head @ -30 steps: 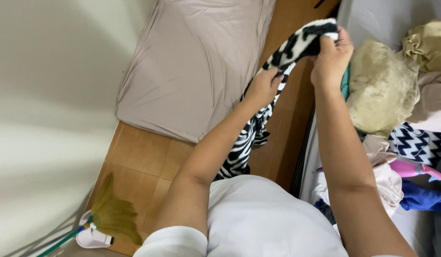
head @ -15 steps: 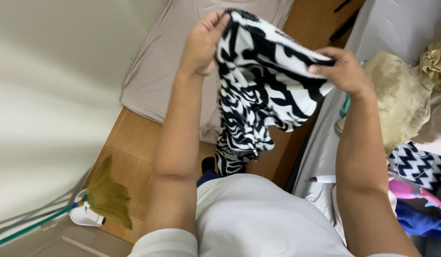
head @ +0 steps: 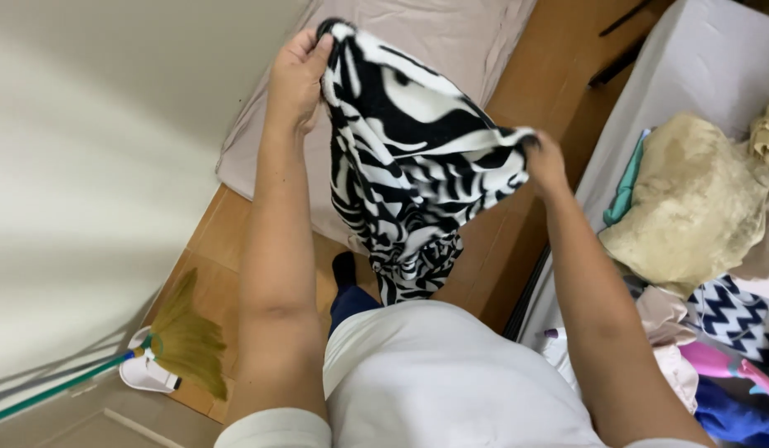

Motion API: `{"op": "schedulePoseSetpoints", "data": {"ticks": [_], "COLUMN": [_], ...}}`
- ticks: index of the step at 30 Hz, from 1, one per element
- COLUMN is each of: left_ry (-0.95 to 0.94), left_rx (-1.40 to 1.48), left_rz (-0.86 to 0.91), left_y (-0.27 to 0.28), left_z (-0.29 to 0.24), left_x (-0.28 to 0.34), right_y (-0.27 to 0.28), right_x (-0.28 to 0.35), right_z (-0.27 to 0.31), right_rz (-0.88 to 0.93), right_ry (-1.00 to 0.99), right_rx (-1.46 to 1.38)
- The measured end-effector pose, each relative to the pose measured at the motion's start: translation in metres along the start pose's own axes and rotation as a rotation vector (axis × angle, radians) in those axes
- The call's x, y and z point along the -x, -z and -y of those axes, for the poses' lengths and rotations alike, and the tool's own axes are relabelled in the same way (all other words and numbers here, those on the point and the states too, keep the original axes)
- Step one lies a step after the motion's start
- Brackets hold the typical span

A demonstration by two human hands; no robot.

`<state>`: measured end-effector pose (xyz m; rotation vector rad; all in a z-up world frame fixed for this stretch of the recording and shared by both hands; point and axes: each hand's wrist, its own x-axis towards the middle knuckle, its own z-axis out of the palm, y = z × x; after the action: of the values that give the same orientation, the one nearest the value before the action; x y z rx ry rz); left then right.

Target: The person inserts a pillow into a teal pillowcase, smooths it out, and places it on the bed. They then pick up a zebra-print blanket, unfold it, and spread it over the mattress.

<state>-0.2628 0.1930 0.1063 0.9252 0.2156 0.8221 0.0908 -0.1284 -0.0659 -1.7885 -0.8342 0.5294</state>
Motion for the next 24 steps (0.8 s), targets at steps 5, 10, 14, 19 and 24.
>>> {"op": "schedulePoseSetpoints", "data": {"ticks": [5,10,14,19,24], "left_ry": [-0.35,-0.016,-0.081,-0.03,-0.094], "left_rx": [-1.418,-0.829,-0.898,-0.525,-0.185], "left_rz": [-0.334,0.45,0.318,0.289,-0.001], "left_y": [0.0,-0.094,-0.09,-0.086,-0.044], "left_z": [0.064,0.055,0.054,0.005,-0.036], "left_x": [-0.018,-0.027,-0.05,-0.068,-0.09], "right_y": [-0.038,-0.085,-0.093,-0.131,-0.115], "right_x": [-0.02,-0.042,-0.039,-0.009,0.023], "right_z": [0.196,0.271,0.238,0.095,0.015], "right_rz": [0.112,0.15,0.151,0.331,0.056], "right_ry": [0.169,0.272,0.282,-0.098,-0.296], "right_rx": [0.317,0.296,-0.094,0.076,0.359]}}
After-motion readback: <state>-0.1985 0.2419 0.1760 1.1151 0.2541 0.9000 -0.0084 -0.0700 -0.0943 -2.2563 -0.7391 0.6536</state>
